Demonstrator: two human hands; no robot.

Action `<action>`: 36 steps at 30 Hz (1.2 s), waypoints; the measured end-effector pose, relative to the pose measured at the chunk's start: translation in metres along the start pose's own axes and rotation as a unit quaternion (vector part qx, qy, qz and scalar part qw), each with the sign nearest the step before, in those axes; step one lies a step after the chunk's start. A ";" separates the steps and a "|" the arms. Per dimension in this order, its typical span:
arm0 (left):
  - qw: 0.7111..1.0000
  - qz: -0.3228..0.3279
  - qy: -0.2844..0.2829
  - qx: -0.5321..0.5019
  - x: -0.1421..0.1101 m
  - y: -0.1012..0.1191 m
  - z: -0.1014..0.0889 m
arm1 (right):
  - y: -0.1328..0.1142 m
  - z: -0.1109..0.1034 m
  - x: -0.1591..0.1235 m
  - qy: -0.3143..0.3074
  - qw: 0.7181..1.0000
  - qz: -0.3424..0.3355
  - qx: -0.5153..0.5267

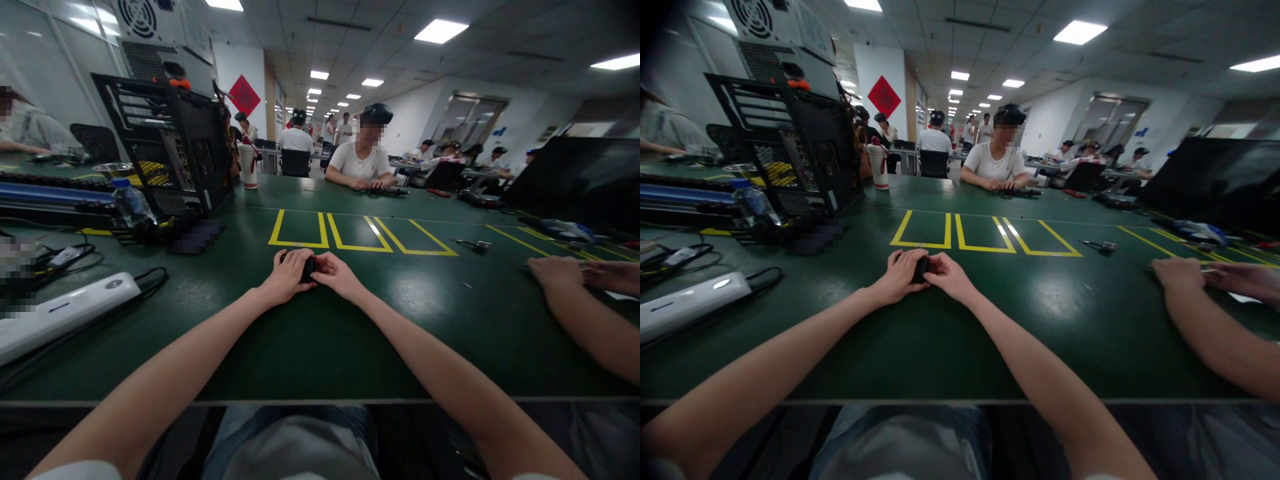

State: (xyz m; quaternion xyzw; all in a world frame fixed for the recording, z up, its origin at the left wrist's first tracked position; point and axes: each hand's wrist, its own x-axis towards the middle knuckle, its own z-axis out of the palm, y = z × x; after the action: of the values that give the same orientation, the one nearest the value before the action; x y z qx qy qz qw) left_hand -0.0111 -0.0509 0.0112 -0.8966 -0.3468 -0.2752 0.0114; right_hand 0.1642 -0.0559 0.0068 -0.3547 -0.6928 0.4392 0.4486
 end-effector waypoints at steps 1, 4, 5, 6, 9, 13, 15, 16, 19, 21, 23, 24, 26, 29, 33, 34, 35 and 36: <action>1.000 0.000 0.000 -0.003 0.000 0.001 -0.001 | 0.000 0.000 0.000 -0.001 1.000 -0.001 -0.005; 1.000 0.002 -0.002 -0.002 0.000 0.002 -0.002 | -0.001 0.001 0.000 0.002 1.000 -0.003 -0.011; 1.000 0.002 -0.002 0.000 0.000 0.002 -0.001 | -0.002 0.001 -0.001 0.005 1.000 -0.003 -0.010; 1.000 0.002 0.000 0.003 0.000 0.002 -0.001 | -0.002 0.002 -0.001 0.010 1.000 -0.003 -0.008; 1.000 0.001 0.006 0.010 0.001 0.000 0.002 | -0.003 0.004 0.000 0.027 1.000 0.004 0.004; 1.000 0.002 0.007 0.013 0.000 0.001 0.002 | -0.002 0.004 0.001 0.029 1.000 0.006 -0.005; 1.000 0.002 0.004 0.012 0.000 0.001 0.002 | -0.001 0.004 0.002 0.028 0.999 -0.002 -0.026; 1.000 0.000 0.003 0.012 0.000 0.001 0.002 | -0.001 0.003 0.002 0.029 0.999 -0.006 -0.039; 1.000 -0.002 0.001 0.011 0.000 0.001 0.003 | 0.000 0.002 0.002 0.020 0.997 -0.018 -0.069; 1.000 -0.003 0.003 0.009 0.000 0.000 0.003 | 0.000 0.001 0.001 0.012 0.997 -0.031 -0.074; 1.000 -0.005 0.004 0.008 0.000 0.000 0.004 | -0.001 0.002 -0.001 0.006 0.997 -0.038 -0.061; 1.000 -0.006 0.005 0.008 0.000 0.000 0.004 | -0.001 0.002 -0.001 0.005 0.998 -0.037 -0.047; 1.000 -0.006 0.005 0.012 0.000 0.000 0.003 | -0.001 0.005 -0.002 0.011 0.999 -0.029 -0.014; 1.000 -0.005 0.004 0.015 0.000 0.000 0.003 | -0.002 0.008 0.000 0.033 0.999 -0.013 0.021; 1.000 -0.008 0.004 0.010 0.000 0.000 0.003 | -0.003 0.008 0.002 0.047 0.999 0.013 0.020; 1.000 -0.008 0.004 0.009 0.000 0.000 0.004 | -0.002 0.008 0.003 0.043 0.999 0.019 0.015; 1.000 -0.008 0.003 0.009 0.000 0.000 0.004 | -0.001 0.007 0.003 0.035 0.999 0.022 0.013; 1.000 -0.009 0.001 0.009 0.000 0.000 0.004 | 0.001 0.006 0.003 0.025 0.999 0.019 0.014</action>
State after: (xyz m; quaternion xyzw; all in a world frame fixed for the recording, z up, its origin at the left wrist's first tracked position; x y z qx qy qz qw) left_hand -0.0091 -0.0498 0.0079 -0.8930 -0.3572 -0.2732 0.0169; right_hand 0.1577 -0.0549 0.0053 -0.3728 -0.6682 0.4483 0.4621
